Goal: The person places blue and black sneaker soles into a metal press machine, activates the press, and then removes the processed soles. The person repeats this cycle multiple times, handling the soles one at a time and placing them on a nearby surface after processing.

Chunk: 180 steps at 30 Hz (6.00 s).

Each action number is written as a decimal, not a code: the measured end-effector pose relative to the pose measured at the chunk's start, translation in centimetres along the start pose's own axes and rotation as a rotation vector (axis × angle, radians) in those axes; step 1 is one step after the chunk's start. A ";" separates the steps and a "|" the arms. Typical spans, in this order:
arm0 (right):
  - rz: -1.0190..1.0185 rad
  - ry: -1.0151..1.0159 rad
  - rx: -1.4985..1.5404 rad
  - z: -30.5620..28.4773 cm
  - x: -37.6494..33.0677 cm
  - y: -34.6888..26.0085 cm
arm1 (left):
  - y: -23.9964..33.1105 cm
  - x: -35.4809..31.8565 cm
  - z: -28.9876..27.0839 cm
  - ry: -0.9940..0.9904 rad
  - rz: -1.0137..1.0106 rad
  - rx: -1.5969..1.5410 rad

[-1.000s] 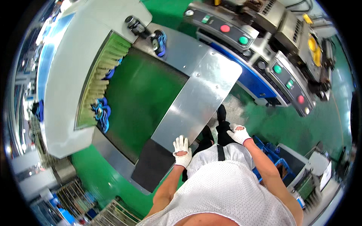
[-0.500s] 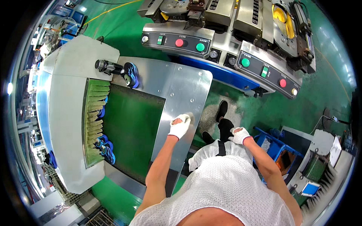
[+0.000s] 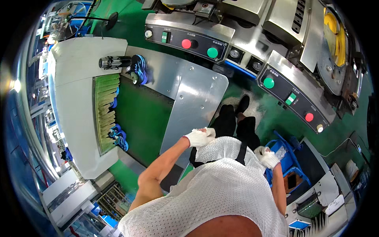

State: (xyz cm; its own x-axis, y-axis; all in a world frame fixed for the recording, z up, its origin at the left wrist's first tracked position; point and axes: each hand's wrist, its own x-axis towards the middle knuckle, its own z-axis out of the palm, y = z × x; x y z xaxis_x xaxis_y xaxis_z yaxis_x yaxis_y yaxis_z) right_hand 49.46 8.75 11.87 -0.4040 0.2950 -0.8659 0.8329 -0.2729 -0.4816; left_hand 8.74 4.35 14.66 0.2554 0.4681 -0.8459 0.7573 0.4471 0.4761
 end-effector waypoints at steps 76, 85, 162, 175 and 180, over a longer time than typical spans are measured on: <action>0.132 0.452 0.436 12.4 15.4 -13.1 | -5.7 0.2 -23.8 0.278 0.117 0.026; 0.172 0.780 0.144 17.3 17.2 -12.4 | -9.9 2.1 -25.3 0.294 0.327 -0.166; -0.105 1.411 0.345 -40.5 -10.1 -22.8 | 0.5 12.2 -18.8 0.496 0.880 0.144; 0.203 1.472 -0.199 -50.9 3.9 -19.7 | 1.9 14.3 -20.6 0.447 0.960 0.113; 0.236 1.259 -0.494 -48.4 1.5 -22.6 | 0.8 13.5 -20.8 0.411 0.814 0.179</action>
State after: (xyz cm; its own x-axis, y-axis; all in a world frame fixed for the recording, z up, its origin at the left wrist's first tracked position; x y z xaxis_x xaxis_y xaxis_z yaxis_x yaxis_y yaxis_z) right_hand 48.38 59.71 27.98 0.1569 0.9839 -0.0854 0.9872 -0.1587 -0.0142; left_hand 0.30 26.88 8.56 0.5418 0.8345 -0.1000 0.5288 -0.2460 0.8123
